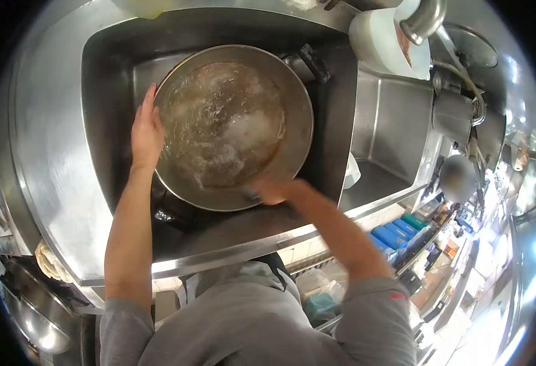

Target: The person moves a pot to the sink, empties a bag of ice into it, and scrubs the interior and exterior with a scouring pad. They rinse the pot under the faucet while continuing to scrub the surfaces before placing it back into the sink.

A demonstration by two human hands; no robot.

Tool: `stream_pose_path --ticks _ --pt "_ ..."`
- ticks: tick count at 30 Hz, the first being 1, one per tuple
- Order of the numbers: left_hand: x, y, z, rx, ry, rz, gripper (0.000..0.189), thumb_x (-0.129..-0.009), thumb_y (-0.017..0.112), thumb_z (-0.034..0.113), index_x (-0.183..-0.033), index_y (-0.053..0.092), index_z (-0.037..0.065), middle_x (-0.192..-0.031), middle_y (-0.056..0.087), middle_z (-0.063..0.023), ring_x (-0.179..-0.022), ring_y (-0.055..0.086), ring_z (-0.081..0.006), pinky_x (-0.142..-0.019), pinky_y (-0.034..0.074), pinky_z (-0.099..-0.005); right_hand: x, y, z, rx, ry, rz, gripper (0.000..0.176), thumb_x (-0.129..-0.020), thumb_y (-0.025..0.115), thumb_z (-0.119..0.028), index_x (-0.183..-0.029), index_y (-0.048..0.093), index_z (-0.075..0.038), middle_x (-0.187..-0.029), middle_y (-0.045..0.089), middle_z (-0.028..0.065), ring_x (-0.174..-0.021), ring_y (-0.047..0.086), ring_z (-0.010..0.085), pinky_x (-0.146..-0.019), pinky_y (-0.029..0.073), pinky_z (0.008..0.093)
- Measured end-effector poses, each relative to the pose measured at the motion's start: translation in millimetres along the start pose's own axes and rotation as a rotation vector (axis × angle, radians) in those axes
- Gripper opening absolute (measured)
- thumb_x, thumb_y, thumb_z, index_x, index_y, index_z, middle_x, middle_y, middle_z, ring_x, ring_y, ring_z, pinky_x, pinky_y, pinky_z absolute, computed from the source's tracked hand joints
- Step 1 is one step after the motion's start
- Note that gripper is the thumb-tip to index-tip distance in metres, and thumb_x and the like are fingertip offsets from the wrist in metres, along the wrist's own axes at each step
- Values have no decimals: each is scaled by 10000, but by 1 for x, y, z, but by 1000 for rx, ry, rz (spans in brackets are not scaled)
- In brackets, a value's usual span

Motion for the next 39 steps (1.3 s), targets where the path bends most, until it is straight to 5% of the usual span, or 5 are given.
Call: stream_pose_path --ticks 5,8,27,32,39 --pt "-4 1 -1 4 -11 -29 545 -1011 517 41 -1521 430 212 -1298 628 -223 -1174 608 -440 -944 526 -488 49 -215 6 684 350 -187 348 -885 650 -205 -1210 705 -92 -1275 632 147 -1313 500 342 -1084 360 640" --pt "-2 0 0 42 3 21 508 -1011 515 45 -1494 466 195 -1300 630 -228 -1174 608 -444 -947 524 -490 64 -130 2 718 178 203 330 -852 687 -219 -1136 741 -61 -1236 665 173 -1268 554 354 -1100 350 564" --pt "-11 -8 17 45 103 35 568 -991 501 -33 -1532 412 115 -1377 568 -214 -1272 549 -414 -1038 468 -444 -182 -47 -98 15 54 -424 384 -825 686 -226 -1175 729 -74 -1223 702 179 -1075 684 344 -892 544 450" --pt "-10 -5 17 31 155 -28 567 -1010 480 -24 -1549 392 128 -1408 567 -214 -1284 562 -400 -1046 478 -416 -242 -131 -98 -652 -152 702 357 -799 664 -203 -1086 713 4 -1040 715 246 -969 693 411 -806 555 481" --pt "-8 -6 18 10 13 -85 592 -1011 470 -35 -1555 388 183 -1380 583 -234 -1244 585 -430 -994 510 -420 -121 -234 26 -1757 213 1064 317 -932 727 -135 -1181 602 16 -1140 657 138 -997 683 265 -800 607 405"
Point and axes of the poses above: each hand's wrist, its own x-axis away from the middle knuckle, its own y-axis out of the palm, z = x × y, the point moved 2 cm from there along -x, towards the middle knuckle
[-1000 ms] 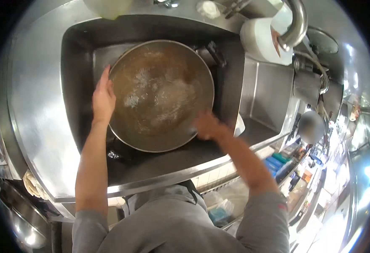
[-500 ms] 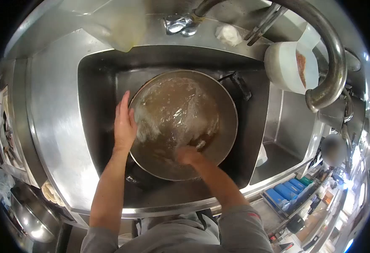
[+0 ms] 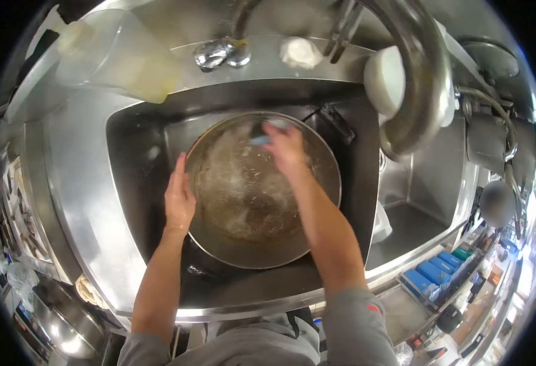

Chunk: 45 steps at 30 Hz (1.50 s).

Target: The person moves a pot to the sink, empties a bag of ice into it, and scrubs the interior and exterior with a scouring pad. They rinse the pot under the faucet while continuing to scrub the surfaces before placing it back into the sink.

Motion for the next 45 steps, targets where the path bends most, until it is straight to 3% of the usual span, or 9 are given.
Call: stream_pose_path --ticks 4,8,17,20,26,30,36,42,45 --pt "1 2 -6 18 35 30 753 -900 524 -138 -1545 413 234 -1254 637 -185 -1139 633 -397 -955 531 -449 1 17 9 -312 -16 237 264 -952 678 -92 -1183 596 5 -1094 665 125 -977 688 272 -797 612 437" --pt "3 2 -7 58 34 39 634 -969 487 -76 -1546 411 175 -1332 614 -215 -1190 628 -392 -986 511 -404 26 114 29 -109 -17 -94 281 -957 656 -111 -1193 575 18 -1102 667 119 -902 675 252 -688 604 417" --pt "5 5 -7 12 31 57 600 -1005 455 -53 -1559 388 167 -1343 619 -232 -1185 645 -389 -978 508 -371 50 -39 -39 -559 -124 173 221 -1006 596 -65 -1195 551 42 -1106 645 163 -1040 667 311 -974 587 512" --pt "7 4 -12 4 81 94 616 -995 462 -62 -1560 382 169 -1389 598 -213 -1231 621 -373 -995 501 -387 25 -19 -22 -645 -81 121 226 -1000 619 -110 -1182 552 6 -1080 645 124 -967 685 289 -877 624 492" --pt "3 5 -14 39 -1 34 649 -976 468 -75 -1567 367 171 -1375 598 -216 -1209 612 -415 -975 514 -417 73 135 33 199 -185 -267 385 -909 740 -161 -1200 540 -8 -1207 636 150 -1073 637 265 -853 530 400" --pt "4 4 -15 33 14 52 660 -964 476 -84 -1565 367 165 -1360 598 -232 -1186 621 -417 -943 526 -430 70 98 82 871 -600 -482 477 -839 736 -95 -1245 507 8 -1207 604 224 -1104 617 383 -923 505 470" --pt "3 5 -9 52 14 25 638 -964 477 -83 -1553 383 144 -1331 603 -243 -1190 618 -408 -948 522 -425 32 -10 97 1468 -594 -256 697 -780 756 -89 -1394 433 -27 -1388 455 239 -1275 477 427 -1029 467 520" --pt "1 6 -11 38 66 142 670 -925 508 -108 -1530 443 171 -1148 651 -216 -1042 637 -402 -898 522 -443 116 -15 151 1499 -466 -566 730 -792 768 -110 -1444 439 -121 -1420 440 186 -1320 431 406 -1104 443 511" --pt "4 2 -11 19 -3 48 638 -976 469 -63 -1560 383 180 -1273 621 -233 -1121 631 -415 -949 505 -439 130 -28 167 1539 -323 -716 663 -837 731 -131 -1436 448 -111 -1402 482 191 -1301 473 397 -1094 456 493"
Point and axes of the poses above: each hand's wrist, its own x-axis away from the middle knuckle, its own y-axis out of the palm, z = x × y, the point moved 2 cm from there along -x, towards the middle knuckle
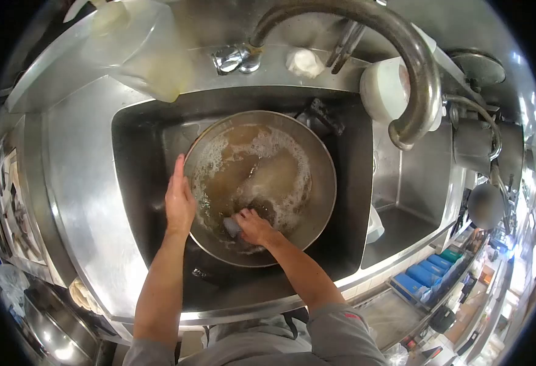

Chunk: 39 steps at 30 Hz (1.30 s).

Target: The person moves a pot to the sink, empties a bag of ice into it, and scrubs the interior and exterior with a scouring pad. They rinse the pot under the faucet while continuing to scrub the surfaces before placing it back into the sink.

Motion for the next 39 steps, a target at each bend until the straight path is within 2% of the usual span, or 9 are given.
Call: stream_pose_path --ticks 5,10,17,20,24,26,29,33,39 --pt "1 -1 1 8 -15 -19 664 -960 469 -78 -1562 379 188 -1241 625 -232 -1096 633 -411 -940 504 -442 3 -90 -13 -254 -1 52 377 -949 618 -157 -1319 555 -139 -1274 638 201 -1133 643 398 -955 525 513" --pt "0 0 -3 27 10 14 723 -926 474 -115 -1565 375 209 -1176 633 -216 -1068 635 -401 -935 509 -443 -38 -204 -6 -30 -18 353 313 -962 610 -186 -1273 587 -158 -1147 679 186 -934 693 410 -810 570 507" --pt "1 3 -8 43 -4 21 769 -888 511 -136 -1560 389 219 -1076 641 -177 -987 648 -369 -882 524 -443 -39 -68 26 108 -175 199 570 -894 729 -243 -1390 473 -125 -1487 417 185 -1368 439 412 -1034 446 574" --pt "0 2 -7 30 -12 31 791 -872 520 -150 -1558 395 222 -1026 630 -163 -937 648 -350 -862 526 -441 -34 -61 -7 214 56 208 550 -874 749 -216 -1346 485 -122 -1371 500 169 -1311 489 392 -999 473 550" --pt "0 2 -7 66 26 43 800 -865 522 -155 -1559 395 225 -1008 621 -162 -905 641 -345 -860 527 -440 -34 -66 14 -42 30 36 478 -855 751 -185 -1268 519 -122 -1294 539 138 -1253 517 370 -977 483 510" --pt "0 0 -5 72 -90 -42 781 -899 526 -109 -1546 384 305 -1248 632 -196 -1124 630 -427 -926 546 -487 -28 -92 6 26 -109 218 439 -822 751 -126 -1208 542 -132 -1242 558 115 -1228 527 360 -967 482 472" --pt "1 2 -5 41 -4 31 737 -916 509 -115 -1556 392 232 -1154 649 -191 -1038 651 -393 -894 526 -440 -25 -101 22 105 -130 415 471 -787 753 -75 -1206 552 -151 -1230 559 117 -1233 526 365 -989 467 469" --pt "1 0 -4 73 -28 12 698 -942 503 -93 -1551 394 229 -1216 644 -206 -1097 640 -412 -910 525 -442 -6 -78 37 150 -195 143 499 -788 783 -102 -1228 552 -154 -1431 468 131 -1311 471 388 -1072 416 513" --pt "1 0 -5 58 -29 22 711 -928 510 -103 -1547 402 231 -1177 650 -204 -1064 647 -406 -902 523 -448 -5 -49 31 38 -227 163 544 -810 811 -197 -1273 533 -131 -1493 401 162 -1362 403 396 -1128 367 512"
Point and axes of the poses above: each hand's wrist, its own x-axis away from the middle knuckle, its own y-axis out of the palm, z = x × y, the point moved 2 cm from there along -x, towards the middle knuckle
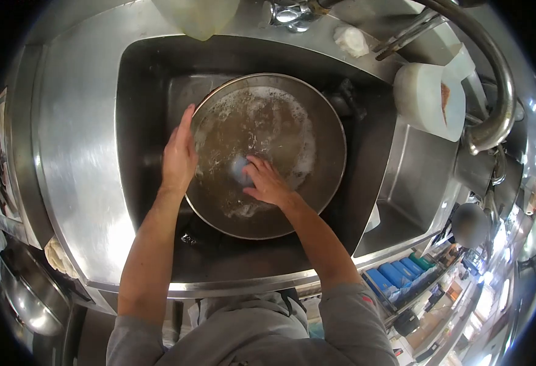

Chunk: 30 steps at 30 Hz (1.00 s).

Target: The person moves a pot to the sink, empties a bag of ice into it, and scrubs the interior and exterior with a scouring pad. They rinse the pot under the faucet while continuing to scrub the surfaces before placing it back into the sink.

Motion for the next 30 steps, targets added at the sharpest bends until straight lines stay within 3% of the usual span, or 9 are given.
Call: stream_pose_path --ticks 3,5,10,14,16,18,20,25,30 --pt "-1 0 0 -11 -28 -22 724 -917 515 -112 -1545 407 232 -1154 651 -201 -1049 651 -398 -898 525 -444 -22 11 -15 -16 87 37 568 -803 816 -210 -1289 529 -146 -1485 402 156 -1358 411 388 -1135 359 512" --pt "-2 1 0 14 -86 -55 760 -908 513 -101 -1537 400 310 -1228 632 -209 -1108 631 -420 -921 535 -474 -20 26 -17 61 87 31 535 -811 789 -172 -1286 542 -150 -1475 412 147 -1355 417 378 -1127 365 510" --pt "-1 3 -5 13 -41 -22 766 -900 513 -117 -1545 398 282 -1179 640 -201 -1070 643 -401 -910 533 -462 8 31 14 227 -1 12 445 -817 698 -71 -1241 592 -156 -1430 472 121 -1329 448 350 -1109 379 509" --pt "-1 3 -2 -28 11 25 793 -889 514 -137 -1559 384 267 -1107 653 -181 -1015 658 -380 -884 540 -446 5 -71 47 408 -38 -34 357 -819 630 -65 -1168 624 -140 -1282 598 100 -1235 540 335 -1073 416 503" --pt "-1 2 -3 -25 -11 -3 799 -887 516 -137 -1561 379 268 -1101 652 -180 -1006 658 -379 -875 542 -448 0 -130 46 826 -46 105 303 -817 613 -62 -1114 633 -122 -1216 621 96 -1210 563 312 -1056 438 484" --pt "-1 5 -3 -27 -31 -28 805 -885 518 -138 -1564 373 269 -1096 652 -179 -997 659 -378 -866 543 -451 -13 -191 34 707 71 43 275 -822 617 -83 -1095 643 -101 -1210 625 107 -1213 564 301 -1072 439 461" --pt "0 4 -5 -32 25 4 809 -882 520 -137 -1565 372 272 -1098 647 -179 -974 659 -375 -849 544 -453 -16 -206 47 716 -4 12 272 -825 620 -89 -1096 647 -83 -1218 626 117 -1218 562 299 -1073 438 451" --pt "-1 5 -5 -7 -6 -2 810 -881 518 -135 -1563 372 278 -1118 645 -184 -1005 652 -387 -865 538 -466 6 -178 69 864 -128 -17 299 -844 614 -98 -1133 632 -25 -1281 610 132 -1247 544 308 -1071 436 441" --pt "0 0 1 -24 -58 -18 810 -885 515 -134 -1563 366 282 -1154 643 -196 -1061 644 -400 -897 536 -475 -4 -145 65 675 76 44 374 -863 607 -128 -1216 597 -4 -1324 588 134 -1302 499 344 -1074 429 446"
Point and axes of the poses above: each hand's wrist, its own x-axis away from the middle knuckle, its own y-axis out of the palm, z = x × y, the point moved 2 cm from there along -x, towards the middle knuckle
